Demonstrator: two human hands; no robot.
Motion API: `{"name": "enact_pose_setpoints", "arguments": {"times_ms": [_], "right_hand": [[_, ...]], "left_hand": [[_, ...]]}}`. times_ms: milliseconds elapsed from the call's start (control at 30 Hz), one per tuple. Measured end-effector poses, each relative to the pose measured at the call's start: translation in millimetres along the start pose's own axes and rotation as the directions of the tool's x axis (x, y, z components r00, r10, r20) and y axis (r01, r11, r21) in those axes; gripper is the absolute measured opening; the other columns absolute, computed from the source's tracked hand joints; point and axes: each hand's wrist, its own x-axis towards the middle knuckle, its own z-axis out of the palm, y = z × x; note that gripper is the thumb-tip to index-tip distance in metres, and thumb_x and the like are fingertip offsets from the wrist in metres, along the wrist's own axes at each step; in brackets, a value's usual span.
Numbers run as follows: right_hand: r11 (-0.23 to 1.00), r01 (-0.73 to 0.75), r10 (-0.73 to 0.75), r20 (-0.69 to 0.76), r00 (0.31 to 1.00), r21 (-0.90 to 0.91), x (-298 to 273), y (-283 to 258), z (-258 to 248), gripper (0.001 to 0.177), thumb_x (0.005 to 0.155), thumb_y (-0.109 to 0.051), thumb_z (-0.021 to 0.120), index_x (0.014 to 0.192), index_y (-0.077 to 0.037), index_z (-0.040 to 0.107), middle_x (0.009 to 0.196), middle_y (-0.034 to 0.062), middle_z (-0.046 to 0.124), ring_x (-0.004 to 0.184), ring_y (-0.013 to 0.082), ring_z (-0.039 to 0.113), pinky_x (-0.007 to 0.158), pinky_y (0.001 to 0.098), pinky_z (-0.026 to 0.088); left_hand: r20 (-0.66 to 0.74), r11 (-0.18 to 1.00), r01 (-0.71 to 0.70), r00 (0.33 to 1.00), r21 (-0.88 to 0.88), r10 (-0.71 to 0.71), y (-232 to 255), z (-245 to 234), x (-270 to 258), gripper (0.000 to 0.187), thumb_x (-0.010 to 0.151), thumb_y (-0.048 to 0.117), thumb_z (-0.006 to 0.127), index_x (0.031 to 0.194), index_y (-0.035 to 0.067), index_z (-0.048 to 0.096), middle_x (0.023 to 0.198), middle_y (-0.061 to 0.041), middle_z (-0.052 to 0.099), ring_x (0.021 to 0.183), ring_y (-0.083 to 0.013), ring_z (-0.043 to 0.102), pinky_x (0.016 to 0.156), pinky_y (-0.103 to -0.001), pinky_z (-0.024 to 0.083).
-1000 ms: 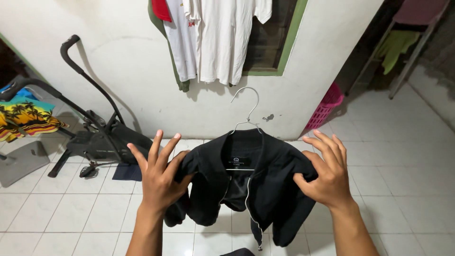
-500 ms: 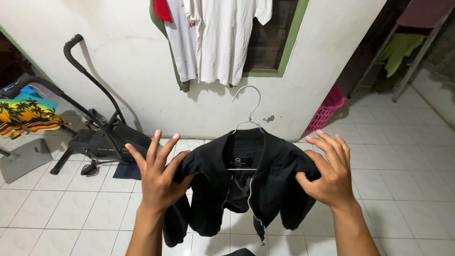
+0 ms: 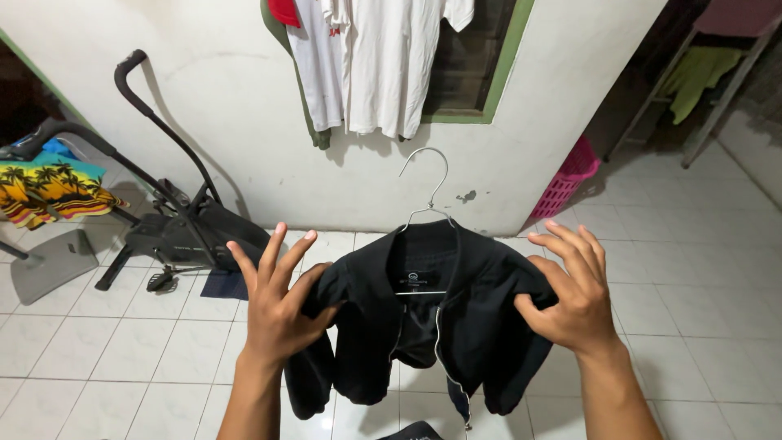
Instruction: The person picks a black jacket from a pile of clothes, places it on a hanger, and hangs it on a wall-mounted rack. They smooth the shoulders and sleeves, then zip the jacket closed.
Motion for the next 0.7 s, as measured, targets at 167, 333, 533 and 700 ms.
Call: {"name": "enact_pose_setpoints", "arguments": {"times_ms": [167,333,533,700], "right_hand": [[1.0,0.011,-0.011,0.001,1.0,0.022,0.2,-1.4,3.4,0.026,0.062,-0.001,0.07,0.088,-0.002,0.068,0.124,0.0109,0.068,0.132,0.0323,0.058,0.123,0.0589,0.038],[0.999,0.007,-0.007,0.006,1.0,0.047,0.3,-3.1,5.6,0.026,0.062,-0.002,0.071,0.088,-0.001,0.069,0.123,0.011,0.068,0.132,0.0331,0.058,0.123,0.0602,0.038],[0.998,0.008,-0.008,-0.005,1.0,0.063,-0.7,-4.3,9.6,0.027,0.061,-0.001,0.071,0.087,-0.001,0.069,0.124,0.0113,0.068,0.129,0.0332,0.059,0.124,0.0575,0.038],[0.998,0.005,-0.006,0.008,1.0,0.058,-3.5,-2.0,12.4,0.028,0.061,-0.001,0.071,0.089,-0.002,0.07,0.125,0.011,0.067,0.13,0.0317,0.06,0.124,0.0566,0.038]], "left_hand": [[-0.006,1.0,-0.008,1.0,-0.019,0.008,-6.3,-1.4,-3.8,0.054,0.054,0.023,0.089,0.104,0.013,0.074,0.149,-0.007,0.055,0.151,-0.0369,0.034,0.12,-0.082,-0.007],[-0.018,1.0,-0.023,1.0,-0.012,0.023,-8.5,-4.8,-4.4,0.056,0.054,0.021,0.089,0.107,0.013,0.074,0.149,-0.007,0.055,0.151,-0.0377,0.035,0.12,-0.082,-0.007],[0.009,1.0,-0.002,1.0,0.005,0.002,-8.4,-7.5,-4.6,0.053,0.055,0.025,0.091,0.104,0.013,0.076,0.149,-0.007,0.055,0.151,-0.0359,0.034,0.119,-0.083,-0.007],[0.003,1.0,-0.014,1.0,0.002,0.014,-7.8,-9.8,-3.2,0.052,0.052,0.02,0.089,0.102,0.013,0.074,0.148,-0.007,0.056,0.15,-0.0362,0.036,0.12,-0.082,-0.005]]}}
